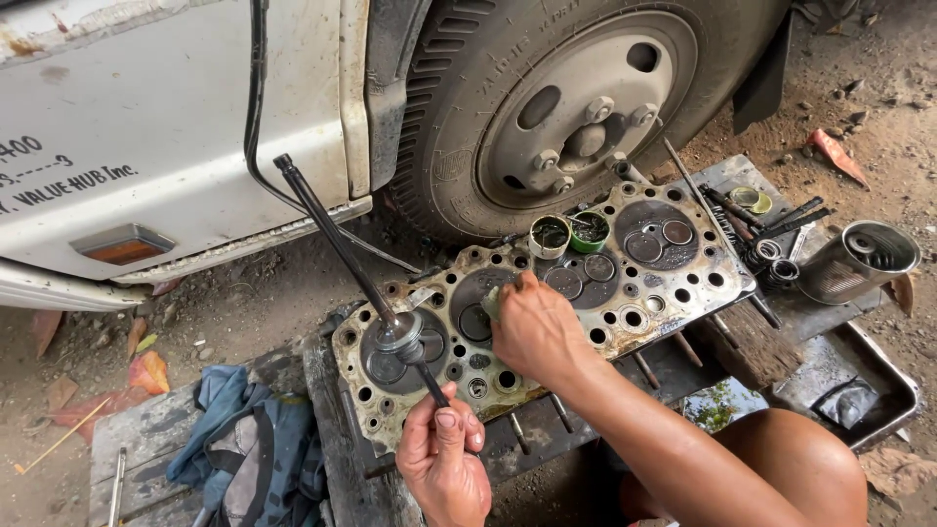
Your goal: Cleaning and inspecting an engine cylinder head using a sponge and a valve tool
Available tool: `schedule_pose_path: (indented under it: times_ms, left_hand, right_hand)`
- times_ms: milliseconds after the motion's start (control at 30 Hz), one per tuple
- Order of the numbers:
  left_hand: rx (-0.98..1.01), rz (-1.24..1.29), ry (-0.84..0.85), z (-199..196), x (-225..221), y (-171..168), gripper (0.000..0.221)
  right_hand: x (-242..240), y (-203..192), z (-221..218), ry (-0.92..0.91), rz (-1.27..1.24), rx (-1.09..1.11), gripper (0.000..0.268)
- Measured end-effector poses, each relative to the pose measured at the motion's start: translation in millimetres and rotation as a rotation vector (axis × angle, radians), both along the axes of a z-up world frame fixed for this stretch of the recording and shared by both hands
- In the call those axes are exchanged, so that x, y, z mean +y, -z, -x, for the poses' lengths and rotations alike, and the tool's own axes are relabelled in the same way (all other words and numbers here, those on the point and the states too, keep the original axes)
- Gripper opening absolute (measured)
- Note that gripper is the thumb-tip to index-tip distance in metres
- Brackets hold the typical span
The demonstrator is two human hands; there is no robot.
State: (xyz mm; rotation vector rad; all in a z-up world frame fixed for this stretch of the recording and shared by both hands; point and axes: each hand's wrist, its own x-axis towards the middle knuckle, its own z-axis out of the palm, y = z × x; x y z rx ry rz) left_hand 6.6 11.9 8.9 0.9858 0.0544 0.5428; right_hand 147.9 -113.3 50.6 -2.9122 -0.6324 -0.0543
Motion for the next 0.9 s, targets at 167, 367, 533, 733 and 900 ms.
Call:
schedule_pose_path:
  times_ms: [167, 367, 533, 733, 900]
  left_hand:
    - [-0.003, 0.005, 0.012, 1, -1, -3, 0.023]
    - [-0.002, -0.007, 0.002, -1, -2, 0, 0.026]
    - [-0.038, 0.059, 0.047, -1, -1, 2, 0.026]
    - [-0.126, 0.086, 0.073, -1, 0, 13, 0.026]
    - [-0.159, 0.067, 0.128, -3, -1, 5, 0.023]
  right_hand:
    - [-34, -10, 5, -0.12, -0.03, 0.059, 0.03]
    - [-86, -61, 1, -0.287, -0.031, 0.139, 0.04]
    - [-128, -110, -5, -0.324, -0.457, 0.134, 0.052]
    - [-132, -126, -9, -0.327, -0.688, -0.037, 0.04]
    - [-131, -119, -10, -0.366, -0.746, -0.02, 0.041]
